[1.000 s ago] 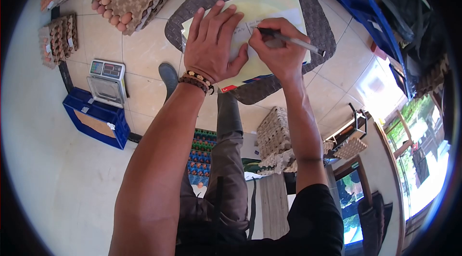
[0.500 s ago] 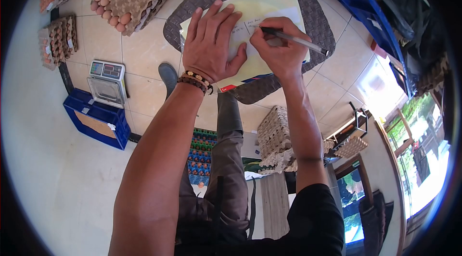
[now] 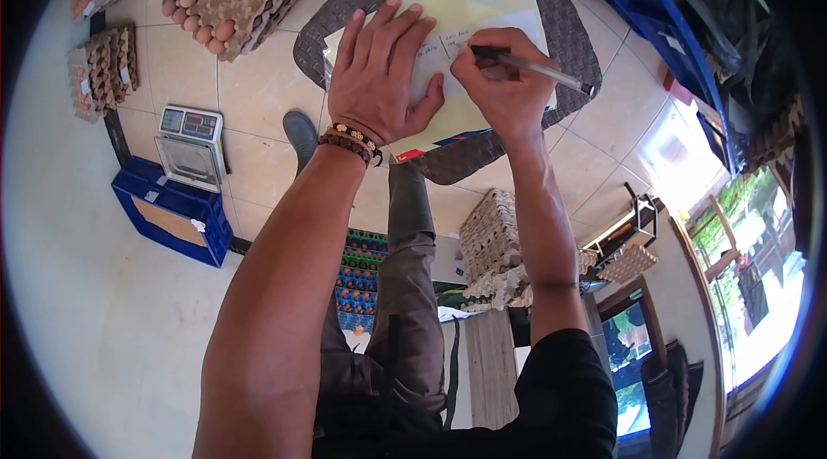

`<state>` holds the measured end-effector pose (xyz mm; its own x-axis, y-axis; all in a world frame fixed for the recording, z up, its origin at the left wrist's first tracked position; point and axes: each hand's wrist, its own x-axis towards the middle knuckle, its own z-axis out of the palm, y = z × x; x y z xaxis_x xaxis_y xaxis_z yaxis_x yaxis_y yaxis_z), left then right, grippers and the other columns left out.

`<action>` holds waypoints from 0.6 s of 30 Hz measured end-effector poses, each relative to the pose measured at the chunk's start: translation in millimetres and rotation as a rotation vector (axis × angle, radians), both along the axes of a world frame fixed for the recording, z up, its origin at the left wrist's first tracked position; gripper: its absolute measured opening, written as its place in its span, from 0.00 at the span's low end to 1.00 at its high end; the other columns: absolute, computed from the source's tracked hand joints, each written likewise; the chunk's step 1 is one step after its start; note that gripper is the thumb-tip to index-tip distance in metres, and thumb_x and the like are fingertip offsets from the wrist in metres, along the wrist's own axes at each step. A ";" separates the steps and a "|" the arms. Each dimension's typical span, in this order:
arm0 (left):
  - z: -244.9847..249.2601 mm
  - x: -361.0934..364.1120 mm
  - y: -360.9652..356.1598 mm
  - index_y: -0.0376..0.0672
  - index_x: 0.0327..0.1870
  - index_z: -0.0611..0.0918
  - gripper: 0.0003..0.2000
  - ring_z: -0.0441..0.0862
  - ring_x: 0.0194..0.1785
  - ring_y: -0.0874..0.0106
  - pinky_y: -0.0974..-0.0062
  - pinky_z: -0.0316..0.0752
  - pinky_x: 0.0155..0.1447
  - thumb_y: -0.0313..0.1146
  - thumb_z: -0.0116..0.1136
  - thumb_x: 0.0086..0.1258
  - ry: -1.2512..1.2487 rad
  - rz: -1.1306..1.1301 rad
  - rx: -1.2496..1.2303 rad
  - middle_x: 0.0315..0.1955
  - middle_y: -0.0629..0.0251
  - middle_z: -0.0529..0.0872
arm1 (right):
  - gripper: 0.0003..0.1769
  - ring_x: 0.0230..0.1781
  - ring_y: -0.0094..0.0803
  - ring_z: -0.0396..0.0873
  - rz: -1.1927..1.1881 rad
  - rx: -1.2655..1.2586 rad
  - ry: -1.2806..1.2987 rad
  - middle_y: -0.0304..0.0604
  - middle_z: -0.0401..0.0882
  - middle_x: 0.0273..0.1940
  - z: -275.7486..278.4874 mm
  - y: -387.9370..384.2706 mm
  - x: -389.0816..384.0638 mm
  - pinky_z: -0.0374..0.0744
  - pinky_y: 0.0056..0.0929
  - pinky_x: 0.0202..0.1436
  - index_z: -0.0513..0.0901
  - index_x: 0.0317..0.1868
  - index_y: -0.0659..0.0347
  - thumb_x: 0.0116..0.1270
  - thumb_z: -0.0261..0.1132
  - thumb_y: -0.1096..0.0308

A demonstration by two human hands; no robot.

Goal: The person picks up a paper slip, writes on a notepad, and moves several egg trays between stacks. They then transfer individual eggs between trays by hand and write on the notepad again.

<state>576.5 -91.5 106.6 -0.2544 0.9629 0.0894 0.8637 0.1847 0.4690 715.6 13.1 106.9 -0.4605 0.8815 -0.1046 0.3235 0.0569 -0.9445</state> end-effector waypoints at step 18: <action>-0.3 0.7 0.0 0.45 0.64 0.76 0.28 0.69 0.72 0.59 0.51 0.57 0.76 0.43 0.61 0.61 0.002 0.002 0.028 0.63 0.63 0.76 | 0.09 0.29 0.25 0.86 0.005 0.012 0.005 0.43 0.86 0.29 1.3 -0.3 -0.2 0.84 0.22 0.35 0.83 0.35 0.65 0.54 0.73 0.75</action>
